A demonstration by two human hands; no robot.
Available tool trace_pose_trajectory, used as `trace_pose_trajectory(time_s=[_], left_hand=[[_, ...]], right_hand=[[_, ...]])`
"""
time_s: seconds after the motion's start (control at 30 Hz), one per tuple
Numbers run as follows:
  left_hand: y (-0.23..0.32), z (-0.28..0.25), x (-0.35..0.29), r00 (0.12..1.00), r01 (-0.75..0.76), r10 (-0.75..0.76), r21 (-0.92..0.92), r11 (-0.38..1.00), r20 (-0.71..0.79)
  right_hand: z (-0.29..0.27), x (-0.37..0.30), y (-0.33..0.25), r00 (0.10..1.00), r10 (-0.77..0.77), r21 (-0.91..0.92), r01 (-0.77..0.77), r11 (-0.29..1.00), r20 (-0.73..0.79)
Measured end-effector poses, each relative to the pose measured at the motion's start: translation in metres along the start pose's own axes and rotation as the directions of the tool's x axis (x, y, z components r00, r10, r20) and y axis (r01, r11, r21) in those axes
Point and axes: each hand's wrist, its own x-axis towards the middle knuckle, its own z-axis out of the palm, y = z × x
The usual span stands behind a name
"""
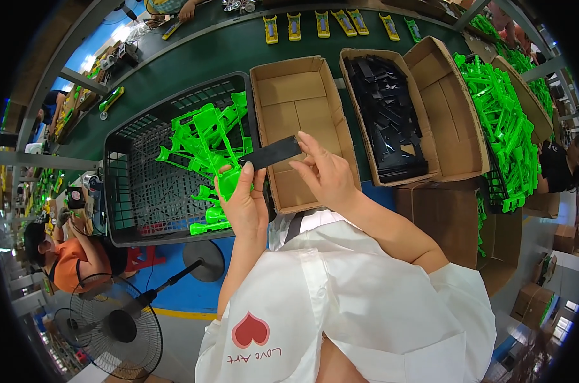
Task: Manually insert black plastic panels into green plastic frames on an industrial assembly line.
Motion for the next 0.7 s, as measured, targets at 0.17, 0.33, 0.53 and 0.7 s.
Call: trace_pose_trajectory(time_s=[0.17,0.33,0.53,0.7], left_hand=[[0.003,0.008,-0.011,0.999,-0.038,0.037,0.031,0.999,0.037],[-0.004,0.015,-0.024,0.994,-0.043,0.031,0.11,0.993,0.105],[0.001,0.006,-0.012,0.995,-0.066,0.06,0.079,0.995,0.082],[0.002,0.003,-0.011,0.994,-0.039,0.029,0.097,0.995,0.102]], right_hand=[[0.004,0.002,-0.001,0.994,-0.094,-0.123,0.088,0.989,-0.049],[0.004,-0.002,-0.007,0.95,-0.29,-0.198,0.308,0.931,0.114],[-0.013,0.001,-0.007,0.994,0.053,0.111,-0.043,0.993,-0.094],[-0.029,0.018,0.001,0.886,0.36,0.41,-0.456,0.79,0.291]])
